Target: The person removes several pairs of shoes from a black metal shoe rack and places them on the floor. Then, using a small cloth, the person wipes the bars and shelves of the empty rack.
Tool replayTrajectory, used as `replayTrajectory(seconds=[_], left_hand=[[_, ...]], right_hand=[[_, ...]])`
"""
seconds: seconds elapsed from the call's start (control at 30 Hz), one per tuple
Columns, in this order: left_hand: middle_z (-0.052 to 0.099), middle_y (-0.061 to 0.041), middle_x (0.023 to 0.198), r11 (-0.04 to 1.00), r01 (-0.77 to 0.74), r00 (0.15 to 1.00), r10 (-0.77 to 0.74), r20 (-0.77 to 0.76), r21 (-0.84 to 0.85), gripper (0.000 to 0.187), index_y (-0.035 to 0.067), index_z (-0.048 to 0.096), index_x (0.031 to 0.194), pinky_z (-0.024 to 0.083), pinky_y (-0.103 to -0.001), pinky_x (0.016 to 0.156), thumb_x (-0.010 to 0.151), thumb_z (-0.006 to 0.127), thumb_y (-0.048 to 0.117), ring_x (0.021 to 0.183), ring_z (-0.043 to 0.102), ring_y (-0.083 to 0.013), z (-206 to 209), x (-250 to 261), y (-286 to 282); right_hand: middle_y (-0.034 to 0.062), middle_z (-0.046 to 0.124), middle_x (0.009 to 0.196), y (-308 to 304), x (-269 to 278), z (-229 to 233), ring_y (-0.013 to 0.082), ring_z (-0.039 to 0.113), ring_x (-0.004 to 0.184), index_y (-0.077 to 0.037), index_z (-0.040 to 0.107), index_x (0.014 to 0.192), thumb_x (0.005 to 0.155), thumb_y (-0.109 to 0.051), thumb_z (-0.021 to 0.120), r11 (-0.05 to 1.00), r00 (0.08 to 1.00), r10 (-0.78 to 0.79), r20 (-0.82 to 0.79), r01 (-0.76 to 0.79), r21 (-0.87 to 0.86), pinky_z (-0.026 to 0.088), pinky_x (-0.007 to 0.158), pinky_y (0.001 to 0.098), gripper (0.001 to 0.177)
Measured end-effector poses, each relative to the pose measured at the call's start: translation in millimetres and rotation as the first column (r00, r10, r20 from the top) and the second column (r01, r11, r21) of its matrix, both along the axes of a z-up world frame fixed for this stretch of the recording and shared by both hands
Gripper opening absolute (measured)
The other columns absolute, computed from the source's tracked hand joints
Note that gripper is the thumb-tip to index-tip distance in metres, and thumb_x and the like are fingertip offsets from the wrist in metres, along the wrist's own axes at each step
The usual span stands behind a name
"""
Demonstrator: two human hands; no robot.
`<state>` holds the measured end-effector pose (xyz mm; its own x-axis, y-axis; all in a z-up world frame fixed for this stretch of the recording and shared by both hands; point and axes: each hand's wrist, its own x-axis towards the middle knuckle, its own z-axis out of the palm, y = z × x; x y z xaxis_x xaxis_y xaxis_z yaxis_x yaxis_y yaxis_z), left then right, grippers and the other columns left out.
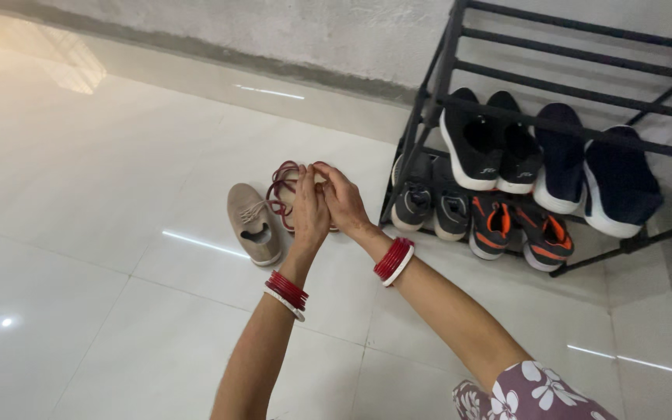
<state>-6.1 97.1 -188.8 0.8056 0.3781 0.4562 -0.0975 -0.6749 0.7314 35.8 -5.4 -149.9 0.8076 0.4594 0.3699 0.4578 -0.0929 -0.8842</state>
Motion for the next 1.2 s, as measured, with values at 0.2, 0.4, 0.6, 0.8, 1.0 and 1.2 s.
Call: replayTrajectory(seconds=[0.2,0.4,0.6,0.8,1.0,1.2], left_hand=[[0.062,-0.023,0.139,0.927,0.051,0.997,-0.065,-0.028,-0.37,0.051,0.001,0.041,0.154,0.051,-0.038,0.103,0.105,0.04,0.017,0.123,0.065,-0.0325,80.2,15.0,-65.1],[0.05,-0.021,0.158,0.932,0.274,0.886,-0.149,0.439,-0.239,0.044,-0.001,0.046,0.152,0.046,-0.039,0.116,0.11,0.039,0.008,0.144,0.052,-0.0335,143.8,22.7,-139.0],[0.051,-0.019,0.158,0.904,0.398,0.79,-0.252,0.559,-0.155,0.043,0.001,0.049,0.152,0.045,-0.041,0.124,0.11,0.04,0.008,0.147,0.053,-0.0329,177.2,50.7,-217.8],[0.047,-0.02,0.159,0.818,0.55,0.742,-0.386,0.548,-0.169,0.045,0.001,0.047,0.152,0.044,-0.042,0.124,0.108,0.042,0.002,0.148,0.05,-0.0343,193.7,77.2,-303.9],[0.048,-0.021,0.162,0.756,0.639,0.687,-0.477,0.548,-0.142,0.04,0.007,0.06,0.142,0.045,-0.042,0.123,0.104,0.048,-0.002,0.151,0.049,-0.0346,193.2,96.7,-388.2],[0.041,-0.026,0.161,0.631,0.665,0.746,-0.54,0.39,-0.398,0.044,0.003,0.053,0.145,0.042,-0.042,0.116,0.101,0.048,0.009,0.149,0.042,-0.0398,183.5,123.7,-453.1]], right_hand=[[0.0144,0.068,0.135,-51.2,8.6,62.4,0.0207,0.071,0.113,-0.002,0.057,0.14,0.105,-0.004,0.043,0.995,0.997,-0.081,0.014,0.08,0.064,0.057,0.099,0.0322,0.037],[0.0157,0.062,0.143,-119.7,10.2,119.6,0.0225,0.063,0.128,0.001,0.056,0.142,0.108,0.0,0.043,0.955,0.96,-0.126,0.25,0.049,0.292,0.054,0.107,0.0334,0.036],[0.0131,0.061,0.144,-200.5,22.1,157.6,0.0207,0.063,0.133,-0.001,0.057,0.142,0.111,-0.002,0.043,0.935,0.907,-0.234,0.351,0.11,0.338,0.054,0.114,0.0325,0.033],[0.0125,0.062,0.142,-288.9,38.6,177.3,0.0193,0.064,0.129,-0.001,0.058,0.139,0.11,0.001,0.046,0.9,0.905,-0.334,0.264,0.223,0.373,0.055,0.11,0.0319,0.032],[0.0111,0.058,0.142,-378.9,59.5,192.2,0.0199,0.062,0.127,-0.002,0.062,0.127,0.101,0.01,0.055,0.854,0.805,-0.488,0.337,0.36,0.375,0.054,0.108,0.0318,0.03],[0.0173,0.038,0.151,-443.6,80.9,180.8,0.0353,0.037,0.147,-0.011,0.057,0.143,0.094,-0.004,0.076,0.584,0.471,-0.761,0.445,0.797,0.155,0.037,0.123,0.0501,0.053]])
